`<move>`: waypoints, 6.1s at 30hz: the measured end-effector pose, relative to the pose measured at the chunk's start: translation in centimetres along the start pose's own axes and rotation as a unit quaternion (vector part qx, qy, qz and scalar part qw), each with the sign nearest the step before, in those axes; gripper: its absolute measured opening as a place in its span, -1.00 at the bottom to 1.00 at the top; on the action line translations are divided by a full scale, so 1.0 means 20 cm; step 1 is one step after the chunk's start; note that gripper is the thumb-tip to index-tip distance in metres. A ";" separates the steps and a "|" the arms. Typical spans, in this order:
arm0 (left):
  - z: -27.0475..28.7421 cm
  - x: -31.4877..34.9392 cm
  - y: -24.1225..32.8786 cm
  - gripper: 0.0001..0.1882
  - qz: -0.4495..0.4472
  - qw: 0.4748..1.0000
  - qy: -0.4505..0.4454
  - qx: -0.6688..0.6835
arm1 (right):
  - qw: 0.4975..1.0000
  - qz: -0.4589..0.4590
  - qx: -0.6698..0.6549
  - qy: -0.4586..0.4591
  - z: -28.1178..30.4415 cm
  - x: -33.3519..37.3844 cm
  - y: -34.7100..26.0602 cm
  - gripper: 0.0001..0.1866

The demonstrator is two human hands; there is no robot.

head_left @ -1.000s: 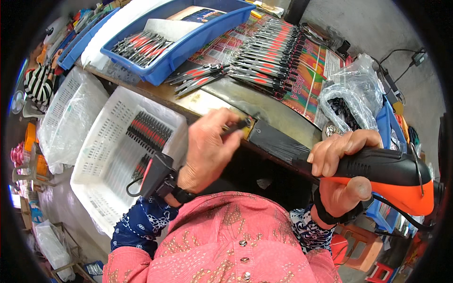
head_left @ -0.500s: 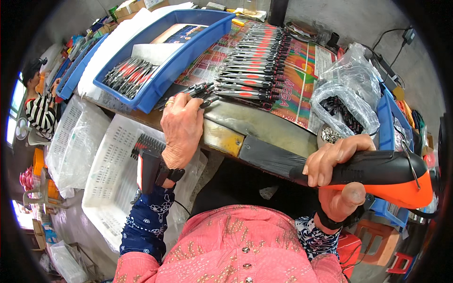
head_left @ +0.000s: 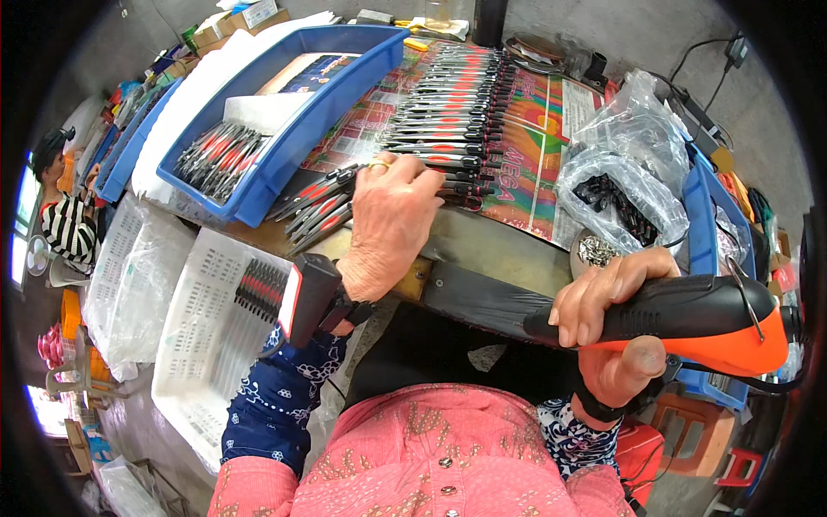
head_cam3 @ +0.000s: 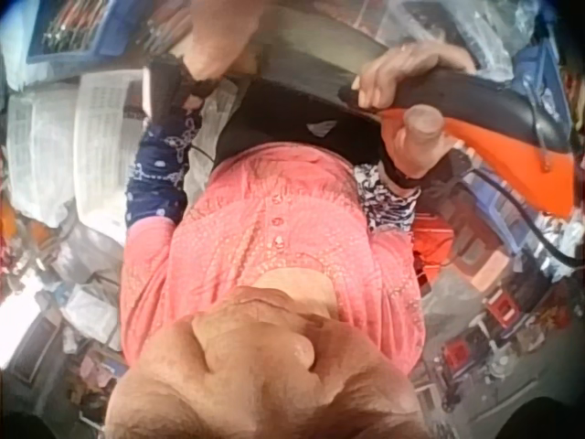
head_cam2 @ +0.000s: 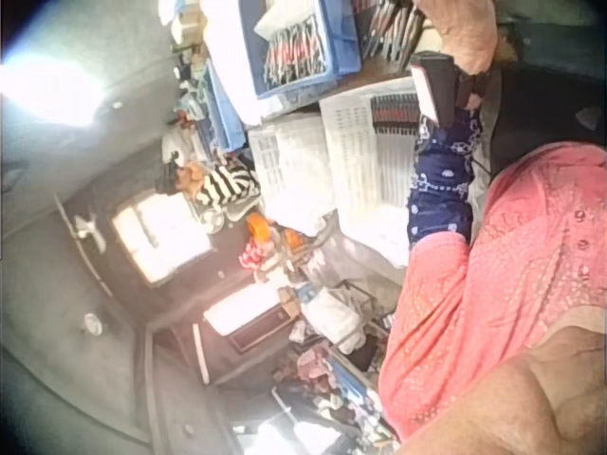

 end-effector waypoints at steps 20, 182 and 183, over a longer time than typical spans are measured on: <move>-0.10 -0.07 -0.01 -0.78 -0.036 0.999 -0.010 -0.009 | 0.985 0.004 0.164 -0.049 0.04 -0.02 -0.03 -0.33; 0.04 0.65 0.26 -0.86 0.523 0.539 -0.279 0.598 | 0.960 0.013 0.160 -0.229 -0.23 0.00 0.19 -0.20; 0.04 0.65 0.26 -0.86 0.529 0.537 -0.276 0.597 | 0.960 0.008 0.169 -0.223 -0.24 0.00 0.19 -0.20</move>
Point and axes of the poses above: each hand's wrist, its own x-axis away from the middle knuckle, its own z-axis out of the back of the hand, y = z × x, the point moved 3 cm from there along -x, towards the middle knuckle, and after that the axes turned 14 degrees about z, right-handed, at the moved point
